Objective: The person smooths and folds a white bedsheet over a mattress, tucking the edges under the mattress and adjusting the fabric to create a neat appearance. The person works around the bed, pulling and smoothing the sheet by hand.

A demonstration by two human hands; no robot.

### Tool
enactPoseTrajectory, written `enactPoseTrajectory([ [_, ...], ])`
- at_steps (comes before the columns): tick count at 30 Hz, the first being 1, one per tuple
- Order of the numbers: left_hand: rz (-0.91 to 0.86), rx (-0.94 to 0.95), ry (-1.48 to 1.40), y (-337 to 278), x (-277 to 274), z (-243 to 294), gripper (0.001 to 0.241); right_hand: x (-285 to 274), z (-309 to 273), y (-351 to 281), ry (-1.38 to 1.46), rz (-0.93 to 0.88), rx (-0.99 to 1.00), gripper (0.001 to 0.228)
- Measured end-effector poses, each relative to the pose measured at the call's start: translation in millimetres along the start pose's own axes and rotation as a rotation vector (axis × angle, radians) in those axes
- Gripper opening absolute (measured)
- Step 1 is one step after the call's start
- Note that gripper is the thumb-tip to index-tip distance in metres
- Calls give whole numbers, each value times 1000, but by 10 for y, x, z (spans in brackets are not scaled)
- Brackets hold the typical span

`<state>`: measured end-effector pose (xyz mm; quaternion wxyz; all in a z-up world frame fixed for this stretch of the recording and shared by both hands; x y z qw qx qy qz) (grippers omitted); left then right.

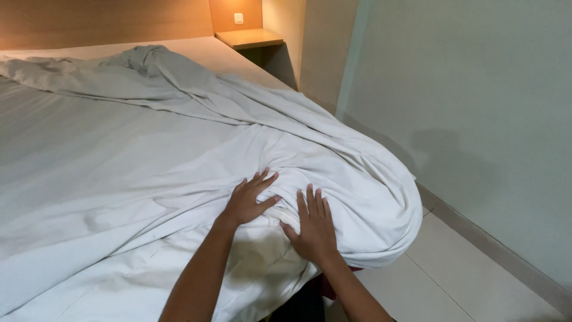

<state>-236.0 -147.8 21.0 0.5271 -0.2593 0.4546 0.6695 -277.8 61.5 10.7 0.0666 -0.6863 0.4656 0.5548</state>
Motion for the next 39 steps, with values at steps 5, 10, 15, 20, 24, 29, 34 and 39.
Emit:
enactPoseTrajectory([
  [5,-46,44,50,47,106,-149,74,-38,-3,-3,-5,-33,32,90],
  [10,-93,42,100,116,95,-131,70,77,122,11,3,43,3,87],
  [15,17,230,280,261,-14,-84,47,181,238,108,-115,-19,114,69],
  [20,65,271,325,443,-493,316,30,-206,-149,284,-94,-91,258,101],
  [24,167,380,299,566,-756,520,14,-398,-395,415,-7,42,249,127],
  [29,286,433,341,638,-789,571,11,-234,-193,536,-81,177,190,114],
  [34,333,465,352,646,-699,514,11,-395,49,525,-237,78,312,110],
  [39,384,431,388,718,-511,462,25,-628,575,343,-369,69,442,123],
])
Point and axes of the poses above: each hand's wrist, its own y-axis towards the middle knuckle, its own x-axis out of the palm, z = x × y, the point moved 3 cm from there along y, towards the middle knuckle, and after that the axes turned 12 degrees about x, right-handed, at the moved point
